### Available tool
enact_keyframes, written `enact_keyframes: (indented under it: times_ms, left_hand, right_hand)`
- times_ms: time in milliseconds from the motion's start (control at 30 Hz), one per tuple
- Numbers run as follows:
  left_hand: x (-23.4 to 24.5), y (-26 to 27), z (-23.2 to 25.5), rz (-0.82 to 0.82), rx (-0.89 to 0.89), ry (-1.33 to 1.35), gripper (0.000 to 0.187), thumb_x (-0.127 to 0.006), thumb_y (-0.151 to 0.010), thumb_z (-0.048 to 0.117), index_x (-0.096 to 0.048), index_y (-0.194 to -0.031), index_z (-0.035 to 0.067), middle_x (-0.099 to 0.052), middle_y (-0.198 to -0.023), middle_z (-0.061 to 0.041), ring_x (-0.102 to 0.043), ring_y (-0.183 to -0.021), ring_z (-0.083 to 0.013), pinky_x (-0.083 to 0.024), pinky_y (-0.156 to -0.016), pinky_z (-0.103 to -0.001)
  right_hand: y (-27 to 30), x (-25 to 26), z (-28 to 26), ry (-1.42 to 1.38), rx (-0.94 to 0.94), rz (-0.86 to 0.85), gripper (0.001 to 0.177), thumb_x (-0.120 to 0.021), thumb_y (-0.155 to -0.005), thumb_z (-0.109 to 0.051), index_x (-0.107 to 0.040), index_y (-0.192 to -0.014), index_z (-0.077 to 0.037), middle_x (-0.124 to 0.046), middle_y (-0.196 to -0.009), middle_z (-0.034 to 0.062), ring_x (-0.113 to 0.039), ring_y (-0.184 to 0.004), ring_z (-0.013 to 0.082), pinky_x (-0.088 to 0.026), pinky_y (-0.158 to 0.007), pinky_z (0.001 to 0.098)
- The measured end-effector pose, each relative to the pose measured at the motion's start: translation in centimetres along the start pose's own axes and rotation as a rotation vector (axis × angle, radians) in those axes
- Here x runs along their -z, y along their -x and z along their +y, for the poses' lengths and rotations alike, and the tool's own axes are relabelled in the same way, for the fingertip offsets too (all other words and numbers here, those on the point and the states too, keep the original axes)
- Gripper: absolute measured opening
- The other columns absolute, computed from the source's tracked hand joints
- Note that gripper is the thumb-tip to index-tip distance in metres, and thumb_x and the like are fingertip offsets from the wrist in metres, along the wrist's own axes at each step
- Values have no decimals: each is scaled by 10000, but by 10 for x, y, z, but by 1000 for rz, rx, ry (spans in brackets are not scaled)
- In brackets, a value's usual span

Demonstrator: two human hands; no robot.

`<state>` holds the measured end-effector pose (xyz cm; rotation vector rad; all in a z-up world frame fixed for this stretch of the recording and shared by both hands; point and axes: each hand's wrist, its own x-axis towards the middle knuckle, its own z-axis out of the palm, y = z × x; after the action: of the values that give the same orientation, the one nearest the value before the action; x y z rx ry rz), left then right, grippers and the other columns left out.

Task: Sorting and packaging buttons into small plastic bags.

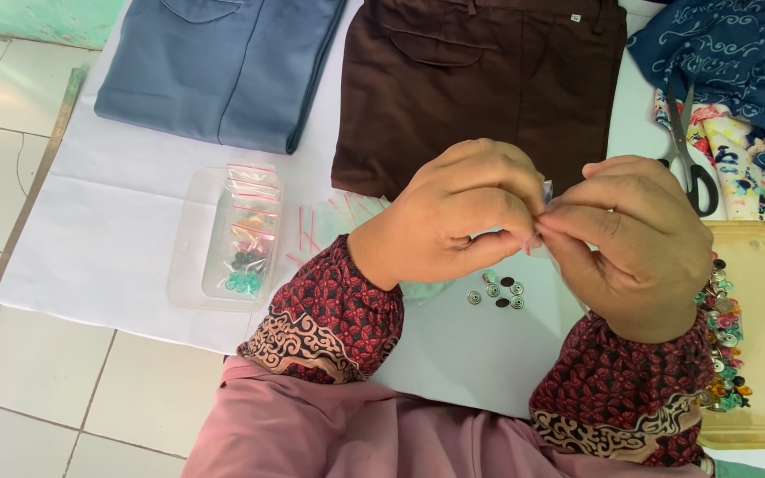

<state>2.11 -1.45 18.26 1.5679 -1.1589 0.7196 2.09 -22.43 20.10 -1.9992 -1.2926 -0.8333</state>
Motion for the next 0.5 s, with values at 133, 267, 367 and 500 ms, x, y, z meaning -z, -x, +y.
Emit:
enact_keyframes:
  times_ms: [133, 267, 367, 500]
  left_hand:
    - [1, 6, -1, -33, 86, -29, 80, -608, -1065, 158, -629, -1005, 206, -603, -958, 13, -643, -922, -231, -501, -890, -393]
    - [4, 6, -4, -59, 79, -6, 99, -575, -1077, 226, -653, -1057, 169, -602, -915, 10, -622, -879, -231, -502, -878, -400]
    - [10, 8, -4, -126, 111, 144, 157, -541, -1093, 280, -632, -1101, 153, -577, -995, -42, -617, -914, -238, -533, -880, -392]
    - [16, 12, -3, -217, 169, 281, 208, -547, -1138, 244, -598, -1314, 147, -532, -1162, -92, -605, -1080, -252, -588, -1018, -378]
  right_hand:
    - [1, -2, 0, -5, -10, -3, 99, -795, -958, 66, -729, -888, 44, -683, -907, 184, -628, -819, 337, -598, -894, 548]
    - [1, 0, 1, -20, -26, -33, 104, -763, -968, 68, -695, -889, 56, -671, -927, 186, -609, -825, 363, -593, -900, 543]
    - [0, 1, 0, -59, -37, -79, 84, -731, -965, 86, -690, -898, 56, -661, -934, 176, -596, -834, 367, -589, -897, 521]
    - [5, -1, 5, -140, -24, -167, 92, -672, -999, 33, -715, -1080, 32, -647, -995, 172, -625, -882, 380, -555, -809, 441]
